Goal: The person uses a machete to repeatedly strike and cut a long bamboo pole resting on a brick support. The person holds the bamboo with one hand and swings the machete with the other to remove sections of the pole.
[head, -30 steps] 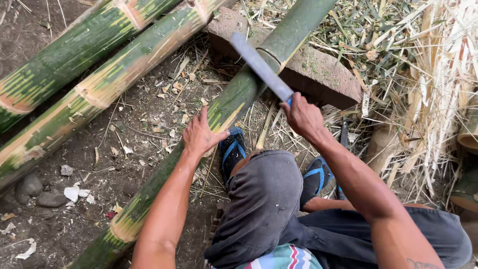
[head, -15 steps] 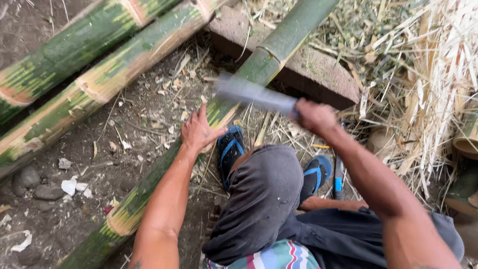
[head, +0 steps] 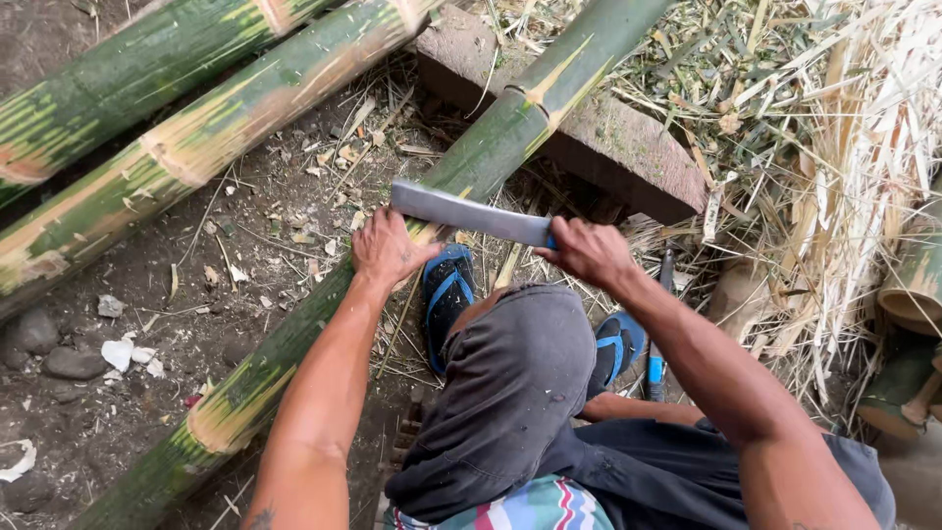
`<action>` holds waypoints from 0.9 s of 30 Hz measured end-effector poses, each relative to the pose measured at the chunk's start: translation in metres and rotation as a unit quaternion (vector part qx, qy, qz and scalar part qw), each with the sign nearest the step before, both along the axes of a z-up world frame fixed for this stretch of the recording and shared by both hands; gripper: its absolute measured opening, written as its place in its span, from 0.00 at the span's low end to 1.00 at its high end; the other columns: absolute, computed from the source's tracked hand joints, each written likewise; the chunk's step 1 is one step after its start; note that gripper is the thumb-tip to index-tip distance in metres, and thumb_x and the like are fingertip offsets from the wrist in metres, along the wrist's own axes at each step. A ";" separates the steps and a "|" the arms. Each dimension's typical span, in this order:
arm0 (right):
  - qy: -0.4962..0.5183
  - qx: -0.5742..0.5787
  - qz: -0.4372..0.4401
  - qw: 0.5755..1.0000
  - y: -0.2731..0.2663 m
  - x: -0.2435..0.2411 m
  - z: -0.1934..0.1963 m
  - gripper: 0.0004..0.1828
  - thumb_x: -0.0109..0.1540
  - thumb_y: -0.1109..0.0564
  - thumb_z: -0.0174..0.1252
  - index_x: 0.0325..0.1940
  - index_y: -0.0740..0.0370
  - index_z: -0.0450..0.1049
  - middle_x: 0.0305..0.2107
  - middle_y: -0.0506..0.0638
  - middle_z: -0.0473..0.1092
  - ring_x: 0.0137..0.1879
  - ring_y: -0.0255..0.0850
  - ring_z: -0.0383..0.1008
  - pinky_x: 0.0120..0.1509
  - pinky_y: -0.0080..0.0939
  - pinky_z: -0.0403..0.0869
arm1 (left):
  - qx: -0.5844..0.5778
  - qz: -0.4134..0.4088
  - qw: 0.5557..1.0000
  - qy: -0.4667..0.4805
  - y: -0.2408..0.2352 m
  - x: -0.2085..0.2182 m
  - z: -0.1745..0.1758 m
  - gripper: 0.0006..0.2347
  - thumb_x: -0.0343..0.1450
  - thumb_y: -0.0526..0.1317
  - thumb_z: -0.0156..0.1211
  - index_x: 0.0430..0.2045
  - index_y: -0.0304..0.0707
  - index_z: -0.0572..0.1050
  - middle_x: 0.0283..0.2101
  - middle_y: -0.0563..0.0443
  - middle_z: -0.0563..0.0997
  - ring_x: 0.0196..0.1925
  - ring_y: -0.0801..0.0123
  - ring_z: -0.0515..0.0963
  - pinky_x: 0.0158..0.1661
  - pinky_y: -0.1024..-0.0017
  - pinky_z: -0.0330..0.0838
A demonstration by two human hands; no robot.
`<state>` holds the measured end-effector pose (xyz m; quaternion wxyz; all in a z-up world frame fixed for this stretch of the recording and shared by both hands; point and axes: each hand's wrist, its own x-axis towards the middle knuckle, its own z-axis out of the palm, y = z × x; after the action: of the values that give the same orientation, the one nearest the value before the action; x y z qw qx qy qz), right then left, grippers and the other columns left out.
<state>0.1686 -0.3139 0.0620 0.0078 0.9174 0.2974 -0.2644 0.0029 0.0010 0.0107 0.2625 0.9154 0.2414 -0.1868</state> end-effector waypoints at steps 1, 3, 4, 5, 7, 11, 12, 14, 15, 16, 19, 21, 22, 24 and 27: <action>0.008 -0.020 0.041 0.999 -0.003 0.000 0.002 0.15 0.69 0.46 0.44 0.44 0.60 0.63 0.29 0.60 0.75 0.29 0.57 0.79 0.30 0.59 0.78 | -0.018 0.003 1.000 0.013 0.000 -0.001 0.002 0.53 0.55 0.67 0.70 0.71 0.45 0.49 0.62 0.32 0.69 0.62 0.44 0.73 0.56 0.45 0.69; -0.062 0.002 -0.067 0.996 -0.006 0.005 0.005 0.25 0.71 0.36 0.44 0.44 0.62 0.63 0.28 0.62 0.76 0.30 0.57 0.78 0.33 0.59 0.76 | 0.002 -0.007 1.000 -0.005 0.001 -0.001 0.004 0.53 0.55 0.68 0.70 0.71 0.44 0.50 0.62 0.32 0.70 0.61 0.43 0.74 0.55 0.46 0.70; -0.099 0.015 -0.118 0.988 -0.007 0.012 0.006 0.31 0.73 0.30 0.44 0.44 0.63 0.63 0.28 0.64 0.76 0.30 0.57 0.77 0.34 0.59 0.75 | 0.013 -0.008 1.000 -0.017 0.003 0.001 0.004 0.53 0.55 0.68 0.71 0.71 0.43 0.51 0.61 0.32 0.70 0.61 0.42 0.74 0.55 0.46 0.71; -0.089 0.031 -0.113 0.989 -0.006 0.008 0.005 0.30 0.73 0.31 0.44 0.45 0.63 0.63 0.28 0.64 0.76 0.29 0.57 0.76 0.33 0.58 0.75 | 0.014 -0.009 1.000 -0.010 0.004 -0.001 0.005 0.53 0.55 0.68 0.70 0.71 0.43 0.51 0.61 0.32 0.70 0.60 0.42 0.74 0.54 0.47 0.71; -0.075 0.064 -0.099 0.990 -0.006 0.012 0.004 0.30 0.73 0.31 0.45 0.46 0.64 0.63 0.27 0.65 0.75 0.28 0.57 0.75 0.32 0.57 0.75 | 0.017 -0.007 1.000 -0.001 0.005 0.003 0.007 0.53 0.55 0.68 0.70 0.72 0.43 0.51 0.62 0.31 0.70 0.60 0.42 0.74 0.53 0.48 0.72; -0.022 -0.068 -0.061 0.996 -0.014 0.023 0.003 0.32 0.65 0.29 0.47 0.46 0.63 0.64 0.29 0.63 0.75 0.32 0.58 0.79 0.35 0.57 0.78 | 0.027 -0.015 0.999 0.009 0.003 0.003 0.006 0.55 0.55 0.70 0.70 0.72 0.41 0.49 0.61 0.32 0.70 0.59 0.46 0.75 0.52 0.49 0.72; -0.036 -0.060 -0.176 0.982 -0.018 0.032 0.007 0.33 0.67 0.30 0.46 0.49 0.64 0.64 0.30 0.64 0.76 0.35 0.60 0.79 0.40 0.59 0.77 | 0.032 -0.017 0.999 0.007 0.003 0.001 0.006 0.55 0.55 0.70 0.70 0.72 0.42 0.49 0.61 0.32 0.70 0.59 0.46 0.75 0.51 0.48 0.71; -0.127 0.102 -0.291 0.943 -0.028 0.066 0.023 0.30 0.75 0.34 0.42 0.50 0.65 0.69 0.35 0.69 0.74 0.40 0.61 0.77 0.44 0.61 0.74 | 0.019 -0.005 1.000 0.011 0.000 0.005 0.009 0.54 0.55 0.70 0.69 0.72 0.44 0.50 0.60 0.33 0.72 0.57 0.46 0.76 0.49 0.49 0.73; -0.141 0.105 -0.292 0.940 -0.028 0.073 0.028 0.31 0.77 0.34 0.41 0.49 0.66 0.70 0.35 0.68 0.74 0.41 0.61 0.76 0.45 0.62 0.74 | 0.006 -0.002 1.000 0.027 0.003 0.006 0.013 0.54 0.55 0.70 0.68 0.72 0.44 0.50 0.59 0.34 0.73 0.56 0.47 0.78 0.48 0.51 0.75; -0.155 0.108 -0.294 0.937 -0.027 0.078 0.033 0.32 0.79 0.34 0.41 0.49 0.68 0.71 0.35 0.68 0.74 0.41 0.61 0.76 0.47 0.62 0.73 | -0.006 0.001 0.999 0.044 0.005 0.007 0.018 0.53 0.55 0.70 0.67 0.73 0.44 0.51 0.58 0.34 0.73 0.55 0.47 0.79 0.47 0.52 0.77; -0.075 0.113 -0.285 0.949 -0.013 0.063 0.027 0.29 0.72 0.37 0.40 0.52 0.66 0.67 0.32 0.66 0.74 0.37 0.60 0.79 0.41 0.61 0.76 | -0.032 0.002 0.998 0.062 0.014 0.010 0.023 0.52 0.54 0.69 0.66 0.72 0.45 0.53 0.55 0.38 0.77 0.52 0.50 0.81 0.49 0.53 0.78; -0.024 -0.003 -0.214 0.977 0.000 0.025 0.009 0.30 0.71 0.35 0.41 0.52 0.67 0.63 0.30 0.65 0.75 0.35 0.60 0.80 0.37 0.61 0.78 | -0.025 -0.001 1.000 0.018 0.017 0.007 0.020 0.52 0.54 0.70 0.69 0.70 0.44 0.55 0.57 0.36 0.75 0.54 0.46 0.79 0.51 0.50 0.75; -0.008 -0.014 -0.145 0.989 0.003 0.011 0.003 0.29 0.70 0.34 0.44 0.50 0.66 0.64 0.29 0.64 0.75 0.34 0.61 0.79 0.38 0.61 0.77 | -0.022 -0.004 1.000 -0.003 0.019 0.007 0.019 0.52 0.53 0.70 0.71 0.69 0.43 0.56 0.58 0.36 0.74 0.55 0.44 0.78 0.52 0.49 0.73; -0.014 -0.020 -0.038 0.999 0.012 0.011 -0.001 0.27 0.68 0.36 0.47 0.47 0.65 0.65 0.28 0.64 0.75 0.34 0.62 0.79 0.38 0.61 0.77 | -0.034 -0.002 0.999 0.002 0.023 0.011 0.018 0.50 0.54 0.69 0.70 0.68 0.44 0.59 0.57 0.38 0.76 0.56 0.47 0.79 0.55 0.51 0.72; -0.086 0.041 -0.068 0.993 -0.001 0.034 0.005 0.25 0.70 0.37 0.48 0.47 0.65 0.66 0.29 0.64 0.75 0.34 0.62 0.78 0.38 0.62 0.76 | -0.032 -0.002 0.999 -0.013 0.021 0.010 0.012 0.50 0.54 0.69 0.70 0.68 0.43 0.58 0.57 0.36 0.76 0.57 0.44 0.78 0.55 0.50 0.73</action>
<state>0.2021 -0.3152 0.0669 -0.0223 0.9544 0.2429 -0.1722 0.0128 0.0225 0.0227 0.2946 0.9092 0.2302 -0.1834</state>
